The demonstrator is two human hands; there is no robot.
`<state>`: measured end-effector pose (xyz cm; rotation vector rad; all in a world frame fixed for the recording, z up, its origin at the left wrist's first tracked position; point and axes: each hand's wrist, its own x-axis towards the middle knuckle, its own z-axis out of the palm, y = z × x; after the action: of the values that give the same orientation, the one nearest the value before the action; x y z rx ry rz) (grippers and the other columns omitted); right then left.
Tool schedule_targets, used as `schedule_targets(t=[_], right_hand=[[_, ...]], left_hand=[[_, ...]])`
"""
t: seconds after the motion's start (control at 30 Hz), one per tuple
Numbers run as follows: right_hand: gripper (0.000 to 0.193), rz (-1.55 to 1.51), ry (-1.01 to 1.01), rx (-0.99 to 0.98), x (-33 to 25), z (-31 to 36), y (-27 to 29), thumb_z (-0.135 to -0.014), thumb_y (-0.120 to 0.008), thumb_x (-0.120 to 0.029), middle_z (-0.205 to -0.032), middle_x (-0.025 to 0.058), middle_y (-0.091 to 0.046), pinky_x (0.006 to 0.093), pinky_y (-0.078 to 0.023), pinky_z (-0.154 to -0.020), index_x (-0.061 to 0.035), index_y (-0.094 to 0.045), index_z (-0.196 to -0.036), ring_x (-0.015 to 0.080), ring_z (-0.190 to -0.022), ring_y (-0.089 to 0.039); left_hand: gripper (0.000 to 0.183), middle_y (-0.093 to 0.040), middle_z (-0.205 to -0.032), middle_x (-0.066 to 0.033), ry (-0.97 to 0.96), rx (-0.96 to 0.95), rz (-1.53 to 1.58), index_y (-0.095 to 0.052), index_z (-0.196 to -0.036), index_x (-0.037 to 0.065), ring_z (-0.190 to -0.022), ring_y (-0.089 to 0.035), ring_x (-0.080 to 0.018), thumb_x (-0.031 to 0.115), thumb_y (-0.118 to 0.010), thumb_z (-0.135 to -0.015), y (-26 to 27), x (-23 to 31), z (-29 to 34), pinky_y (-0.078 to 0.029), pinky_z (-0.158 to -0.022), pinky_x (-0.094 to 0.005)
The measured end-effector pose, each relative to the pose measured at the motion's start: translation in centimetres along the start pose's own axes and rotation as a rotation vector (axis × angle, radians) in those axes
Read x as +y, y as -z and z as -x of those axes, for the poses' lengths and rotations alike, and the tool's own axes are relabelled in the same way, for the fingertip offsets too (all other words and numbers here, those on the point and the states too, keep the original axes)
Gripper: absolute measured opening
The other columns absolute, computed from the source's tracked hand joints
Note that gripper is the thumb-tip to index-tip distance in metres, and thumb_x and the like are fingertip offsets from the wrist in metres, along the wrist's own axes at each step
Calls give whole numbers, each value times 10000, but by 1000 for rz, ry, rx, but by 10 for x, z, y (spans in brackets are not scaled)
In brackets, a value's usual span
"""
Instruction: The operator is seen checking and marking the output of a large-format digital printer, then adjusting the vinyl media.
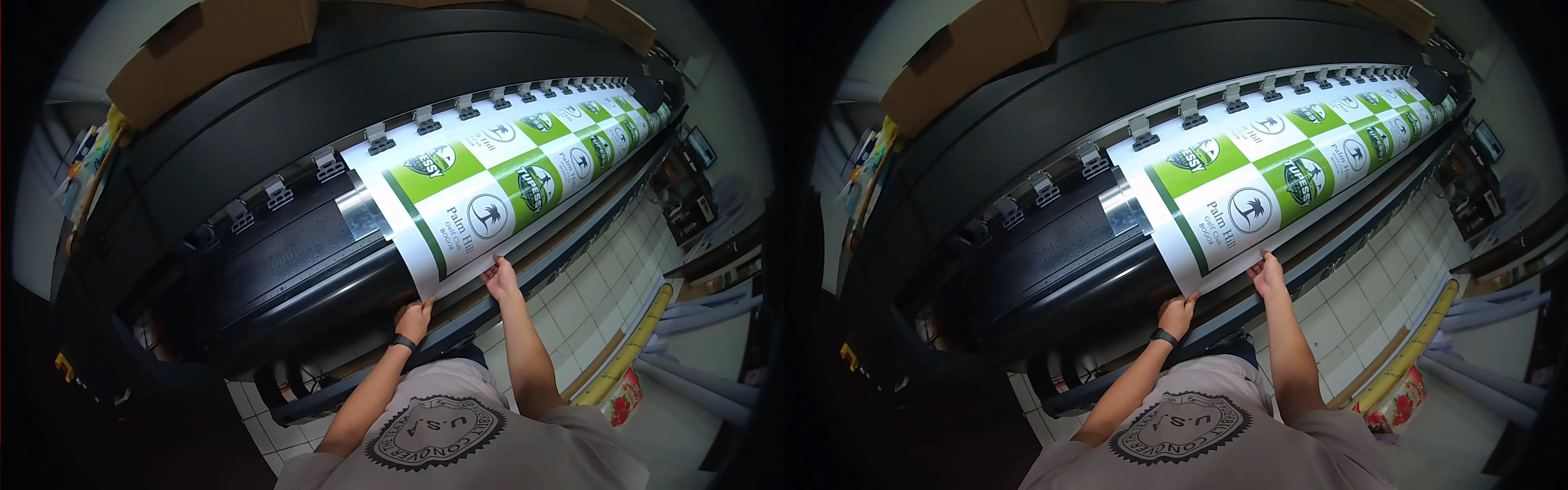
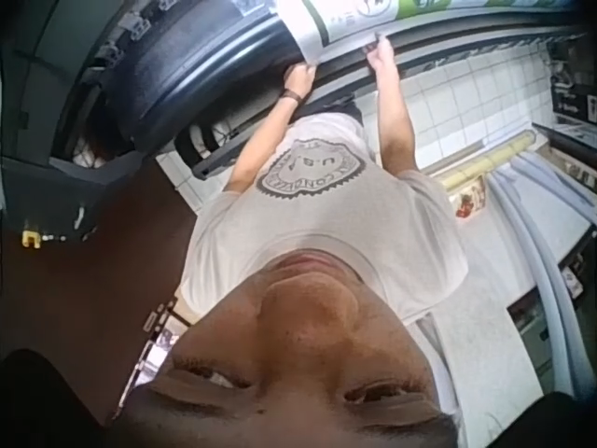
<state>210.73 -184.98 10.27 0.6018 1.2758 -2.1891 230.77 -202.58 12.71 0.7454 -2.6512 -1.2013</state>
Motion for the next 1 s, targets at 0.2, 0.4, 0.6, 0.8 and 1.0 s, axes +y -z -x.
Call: schedule_targets(t=[0.2,0.4,0.6,0.8,1.0], right_hand=[[177,-23,-20,-2,-1,1,0,-982,-506,-242,-977,46,-629,417,-441,-869,-114,-584,-1076,209,-928,-585],[185,-23,-14,-2,-1,2,-2,-985,-505,-249,-972,49,-641,413,-448,-850,-116,-586,-1084,209,-918,-594],[194,-16,-2,5,-1,4,-1,-999,-478,-241,-954,49,-674,392,-476,-792,-115,-598,-1086,203,-865,-629],[215,9,-7,72,0,2,-9,-1004,-438,-222,-967,68,-644,397,-486,-752,-109,-585,-1113,213,-869,-610],[232,55,3,156,5,-2,-12,-994,-447,-215,-963,78,-649,406,-488,-753,-94,-587,-1135,225,-867,-610]], left_hand=[[576,-643,-743,-261,-2,7,-9,-689,-726,-29,-748,-644,-443,475,-553,-970,1,0,0,-498,-707,-486],[523,-674,-836,-241,-15,-19,-21,-722,-824,13,-819,-651,-440,479,-536,-971,0,-2,0,-508,-744,-505],[535,-649,-779,-269,-47,61,-11,-704,-768,-36,-762,-647,-443,450,-581,-956,-6,-2,0,-504,-722,-486],[553,-650,-769,-274,-64,45,-53,-695,-750,-52,-760,-643,-455,451,-583,-951,-5,-3,-1,-499,-721,-498],[546,-660,-799,-276,-47,13,-87,-712,-785,-45,-791,-647,-462,458,-577,-950,-7,-7,-1,-500,-741,-505]])
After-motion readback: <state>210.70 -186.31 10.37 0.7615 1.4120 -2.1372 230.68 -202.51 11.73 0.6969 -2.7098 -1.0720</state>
